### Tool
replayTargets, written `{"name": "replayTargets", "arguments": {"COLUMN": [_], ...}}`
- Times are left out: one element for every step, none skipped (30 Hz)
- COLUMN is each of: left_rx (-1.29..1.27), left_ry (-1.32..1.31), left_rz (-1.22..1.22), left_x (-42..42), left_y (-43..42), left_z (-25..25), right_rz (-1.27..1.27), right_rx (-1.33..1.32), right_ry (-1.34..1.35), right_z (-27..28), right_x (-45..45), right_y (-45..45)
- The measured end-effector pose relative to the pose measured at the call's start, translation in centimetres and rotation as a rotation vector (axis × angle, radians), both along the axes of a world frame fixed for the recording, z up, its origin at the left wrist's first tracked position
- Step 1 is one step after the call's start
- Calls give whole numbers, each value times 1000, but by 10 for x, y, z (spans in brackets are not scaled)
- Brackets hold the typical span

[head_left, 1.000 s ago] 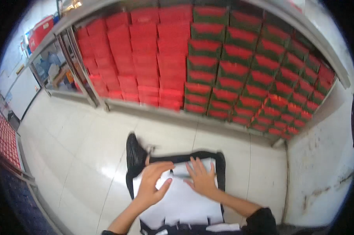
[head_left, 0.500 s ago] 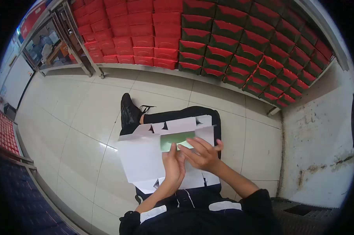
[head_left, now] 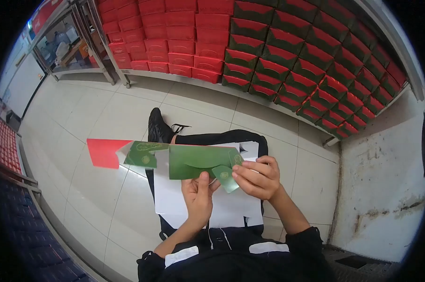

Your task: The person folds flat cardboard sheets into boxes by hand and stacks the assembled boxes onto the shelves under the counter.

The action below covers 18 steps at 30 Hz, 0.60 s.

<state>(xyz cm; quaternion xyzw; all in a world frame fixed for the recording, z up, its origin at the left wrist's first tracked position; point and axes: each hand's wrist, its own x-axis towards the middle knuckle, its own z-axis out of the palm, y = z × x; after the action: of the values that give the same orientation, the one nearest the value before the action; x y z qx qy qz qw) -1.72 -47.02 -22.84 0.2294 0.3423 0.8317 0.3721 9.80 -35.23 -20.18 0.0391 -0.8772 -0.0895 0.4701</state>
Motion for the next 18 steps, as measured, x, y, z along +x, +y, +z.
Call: {"name": "replayTargets", "arguments": {"left_rx": [7,15,-109,-106,-51,3,-19,-17,-6,3,33,34,-53,-139,-100,-100,-89,-97], "left_ry": [8,16,14,16,-15,-46,-71,-71,2,77,315,316,297,278,334,337,465,498], "left_rz": [4,5,23,21,13,5,-2,-5,-38,-73,-33,-32,-103,-174,-228,-232,-327,-438], "left_x": [2,5,9,12,14,15,12,9,7,4,2,-4,-14,-23,-31,-38,-44,-49], "left_y": [4,7,8,12,17,20,19,15,10,6,6,4,0,-6,-13,-19,-24,-27], "left_z": [0,-1,-3,-6,-9,-11,-3,-3,-6,-6,-2,5,16,25,32,34,35,42], "right_rz": [-11,-25,-61,-63,-120,-176,-222,-224,-253,-283,-262,-260,-178,-97,0,95,91,-99], "right_rx": [-47,-94,-178,-175,-247,-319,-351,-349,-344,-341,-394,-393,-425,-455,-555,-656,-655,-725], "right_ry": [29,59,118,120,151,182,204,204,197,191,164,166,39,-89,-20,51,57,72], "right_z": [0,-1,-1,-3,-7,-12,-18,-18,-17,-15,-8,5,20,32,39,47,63,85], "right_x": [-3,-7,-11,-17,-24,-29,-33,-34,-34,-34,-31,-23,-10,0,6,7,5,2], "right_y": [1,0,-4,-8,-13,-17,-20,-23,-26,-29,-33,-33,-31,-28,-20,-12,-14,-20]}}
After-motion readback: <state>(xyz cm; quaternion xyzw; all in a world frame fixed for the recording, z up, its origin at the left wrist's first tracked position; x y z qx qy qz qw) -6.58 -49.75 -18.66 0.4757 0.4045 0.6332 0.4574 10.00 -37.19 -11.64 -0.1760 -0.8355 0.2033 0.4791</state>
